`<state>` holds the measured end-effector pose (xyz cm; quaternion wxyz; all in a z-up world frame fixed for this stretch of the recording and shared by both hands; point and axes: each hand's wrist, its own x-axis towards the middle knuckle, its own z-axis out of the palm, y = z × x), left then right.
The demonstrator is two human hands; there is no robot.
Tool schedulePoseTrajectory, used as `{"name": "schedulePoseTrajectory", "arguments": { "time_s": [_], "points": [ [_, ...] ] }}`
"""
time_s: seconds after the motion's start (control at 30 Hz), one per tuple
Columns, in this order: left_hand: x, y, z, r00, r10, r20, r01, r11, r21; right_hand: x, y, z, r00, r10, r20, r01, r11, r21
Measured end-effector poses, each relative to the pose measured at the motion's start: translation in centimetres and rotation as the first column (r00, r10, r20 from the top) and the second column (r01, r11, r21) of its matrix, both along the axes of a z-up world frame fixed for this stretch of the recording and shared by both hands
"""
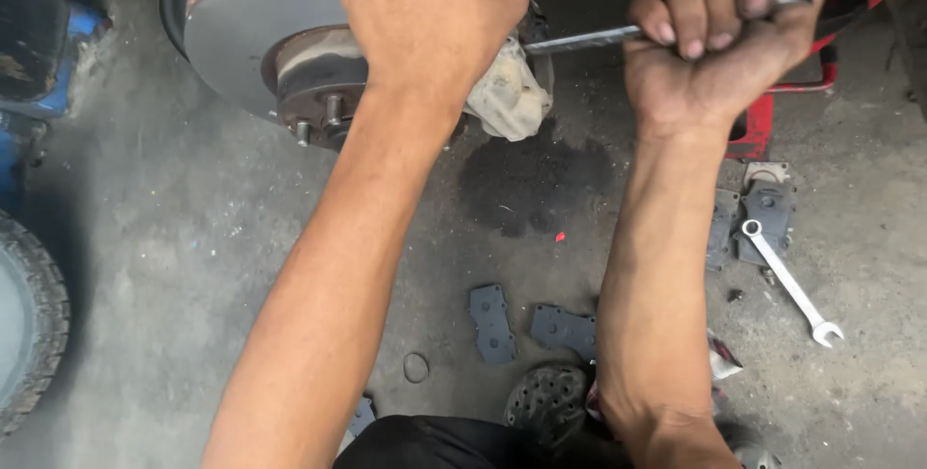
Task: Replacing brake pads on a vehicle.
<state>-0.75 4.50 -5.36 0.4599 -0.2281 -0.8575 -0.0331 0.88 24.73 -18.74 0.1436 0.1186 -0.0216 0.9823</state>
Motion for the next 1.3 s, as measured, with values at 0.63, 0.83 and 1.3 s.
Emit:
{"name": "schedulePoseTrajectory", "arguments": {
  "time_s": [0.63, 0.83, 1.3],
  "points": [
    [2.0, -0.4, 2.1, 0.971, 0.101, 0.217, -0.071, 0.988, -0.139, -2.7, 1.5, -4.9, 0.986, 0.099, 0.136, -0.067, 0.972, -0.226],
    [2.2, 0.0, 2.2, 0.963, 0.131, 0.237, -0.104, 0.987, -0.123, -2.3, -1.0, -5.3, 0.979, 0.121, 0.161, -0.078, 0.965, -0.249],
    [2.2, 0.0, 2.3, 0.961, 0.138, 0.24, -0.114, 0.987, -0.11, -0.5, -2.3, 0.2, 0.962, 0.122, 0.243, -0.11, 0.992, -0.065]
  ]
}}
